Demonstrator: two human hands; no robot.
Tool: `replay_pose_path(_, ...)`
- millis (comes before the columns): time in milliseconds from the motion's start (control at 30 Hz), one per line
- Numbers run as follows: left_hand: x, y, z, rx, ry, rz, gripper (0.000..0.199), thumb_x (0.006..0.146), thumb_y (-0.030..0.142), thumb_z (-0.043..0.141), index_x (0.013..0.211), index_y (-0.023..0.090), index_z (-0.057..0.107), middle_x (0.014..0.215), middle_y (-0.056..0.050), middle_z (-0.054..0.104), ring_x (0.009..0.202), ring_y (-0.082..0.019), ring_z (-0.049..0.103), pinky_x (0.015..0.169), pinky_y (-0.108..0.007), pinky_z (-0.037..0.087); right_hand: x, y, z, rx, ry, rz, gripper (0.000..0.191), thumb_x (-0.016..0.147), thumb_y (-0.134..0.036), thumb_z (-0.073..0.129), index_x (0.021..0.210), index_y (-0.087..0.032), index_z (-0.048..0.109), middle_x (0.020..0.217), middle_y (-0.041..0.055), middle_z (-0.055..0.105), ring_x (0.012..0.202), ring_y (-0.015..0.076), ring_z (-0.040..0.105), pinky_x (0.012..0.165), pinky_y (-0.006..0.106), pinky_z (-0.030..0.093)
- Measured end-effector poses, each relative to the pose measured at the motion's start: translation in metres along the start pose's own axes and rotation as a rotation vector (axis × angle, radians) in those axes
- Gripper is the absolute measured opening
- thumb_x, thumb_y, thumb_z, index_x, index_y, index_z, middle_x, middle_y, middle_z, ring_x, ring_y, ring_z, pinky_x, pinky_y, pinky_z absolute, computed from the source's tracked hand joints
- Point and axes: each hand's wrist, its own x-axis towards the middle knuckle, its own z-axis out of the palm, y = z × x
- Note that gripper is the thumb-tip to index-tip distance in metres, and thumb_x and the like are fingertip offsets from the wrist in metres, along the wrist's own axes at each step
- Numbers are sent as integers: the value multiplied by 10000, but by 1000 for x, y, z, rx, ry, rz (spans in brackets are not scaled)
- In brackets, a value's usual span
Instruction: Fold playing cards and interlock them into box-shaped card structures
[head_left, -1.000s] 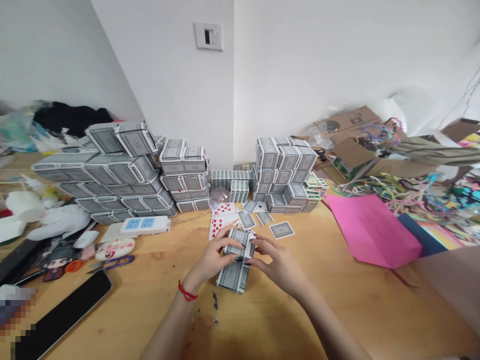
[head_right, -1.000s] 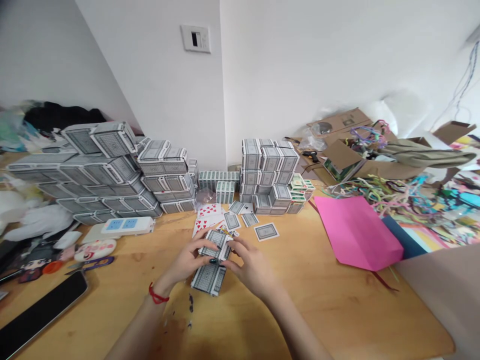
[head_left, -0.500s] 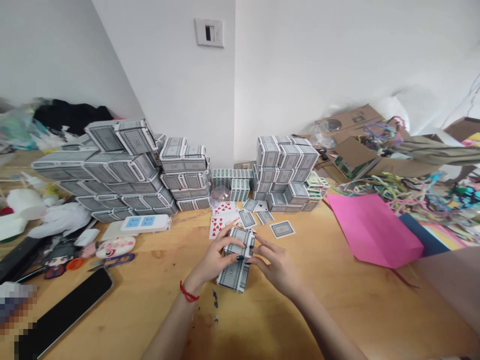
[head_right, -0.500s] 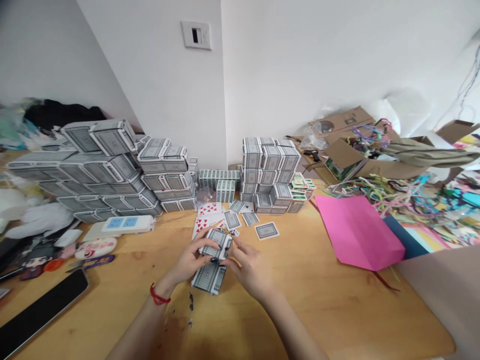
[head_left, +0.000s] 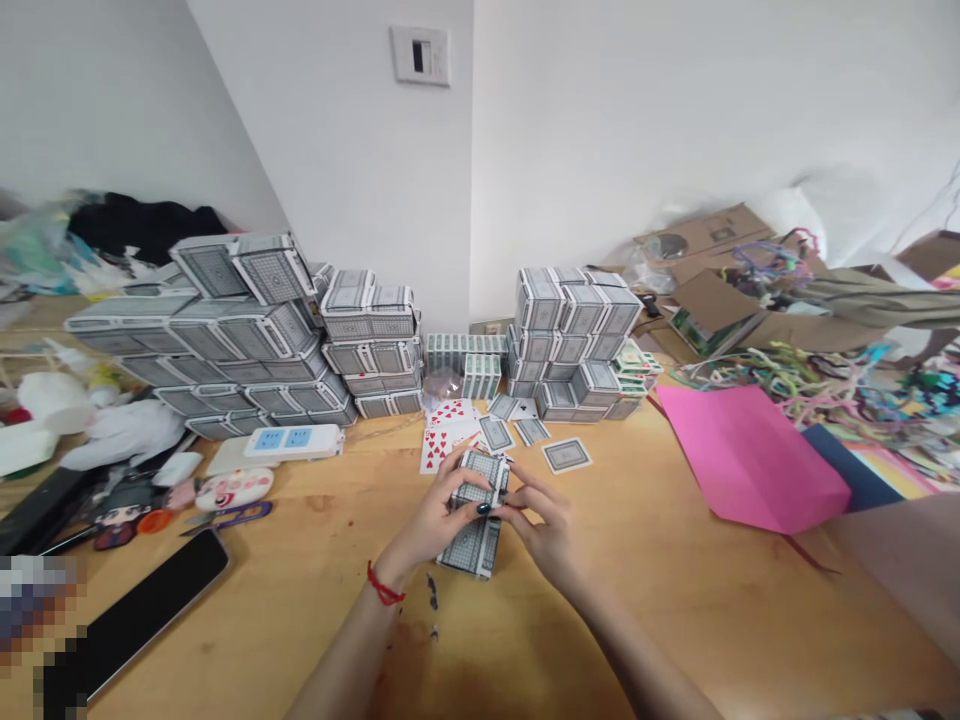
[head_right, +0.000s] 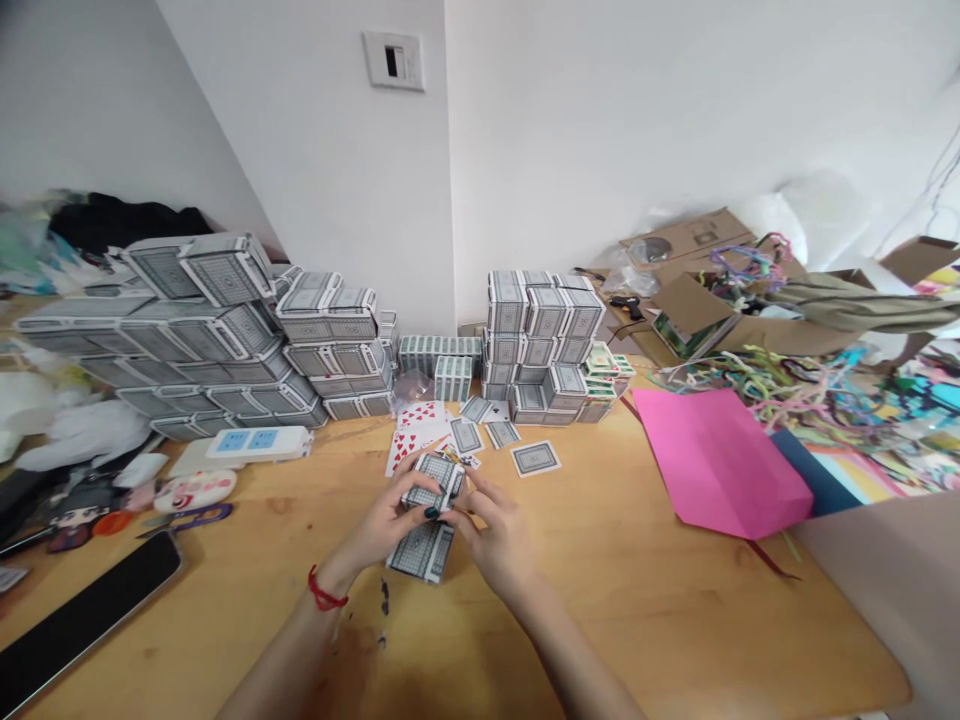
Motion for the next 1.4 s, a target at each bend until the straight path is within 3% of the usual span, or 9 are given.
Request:
replay_pose_path(233, -3, -12, 10, -134, 55, 62, 481, 779, 330, 507, 1227, 250, 349, 1341, -94, 297, 1254, -234, 248, 1024, -402, 205, -6, 3, -1, 304, -49, 157, 169, 761, -303, 562, 908, -222, 578, 937, 73, 624, 1145, 244, 440, 667, 303, 552)
replay_pose_path(500, -5, -19, 16, -183, 109, 34, 392, 768, 385, 505, 1128, 238, 456, 1344, -85, 300, 1248, -238, 256, 1008, -385, 228, -10, 8, 10, 282, 12, 178, 138, 749, -311, 573, 828, -220, 640, 1044, 85, 612, 956, 240, 583, 736, 354, 529)
replay_pose_path(567, -5, -23, 15, -213, 164, -5, 376, 741, 395, 541, 1077, 233, 495, 1302, -86, 361, 1216, -245, 311, 991, -379, 250, -10, 5, 11, 317, 30, 191, 199, 743, -313, 579, 917, -231, 628, 1053, 81, 606, 872, 217, 613, 714, 342, 530)
replay_pose_path(733, -4, -31, 11, -447, 408, -172, 373, 697, 401, 592, 1018, 225, 515, 1128, -55, 517, 1014, -220, 502, 866, -337, 377, -4, 2, 6, 461, 81, 379, 407, 770, -359, 532, 1148, -217, 486, 792, 40, 649, 716, 168, 616, 700, 336, 516)
replay_pose_path(867, -2, -23, 12, -762, 523, -206, 382, 729, 405, 554, 1074, 273, 457, 1121, -27, 535, 943, -193, 550, 795, -321, 429, -6, 10, 4, 542, 232, 578, 391, 762, -440, 505, 1079, -212, 521, 1144, 94, 545, 993, 215, 538, 769, 358, 491)
replay_pose_path(933, -1, -17, 16, -854, 527, -198, 388, 765, 413, 502, 1126, 300, 417, 1146, -25, 531, 951, -197, 554, 797, -337, 435, -9, 9, 6, 718, 149, 709, 417, 772, -472, 470, 1111, -229, 497, 1185, 85, 522, 1017, 219, 534, 756, 364, 494)
replay_pose_path(1067, 0, -11, 20, -864, 521, -161, 424, 783, 400, 474, 1182, 287, 389, 1213, -50, 495, 1005, -218, 535, 814, -352, 440, -15, -9, 11, 1044, -171, 862, 422, 796, -483, 406, 1079, -192, 524, 1034, 96, 619, 860, 233, 615, 660, 376, 513)
replay_pose_path(1233, -2, -10, 15, -814, 405, -205, 528, 778, 408, 481, 1265, 309, 303, 1288, -55, 435, 1064, -231, 505, 822, -356, 451, -12, -23, 13, 986, -80, 778, 427, 732, -419, 544, 1075, -164, 531, 1005, 109, 625, 877, 252, 607, 680, 361, 508)
replay_pose_path(1400, -7, -11, 16, -760, 350, -308, 677, 726, 345, 582, 1293, 358, 211, 1355, -18, 345, 1151, -215, 429, 866, -346, 441, -6, -14, 13, 710, 74, 618, 659, 654, -368, 645, 1235, -217, 373, 1099, 108, 554, 937, 241, 561, 746, 375, 496)
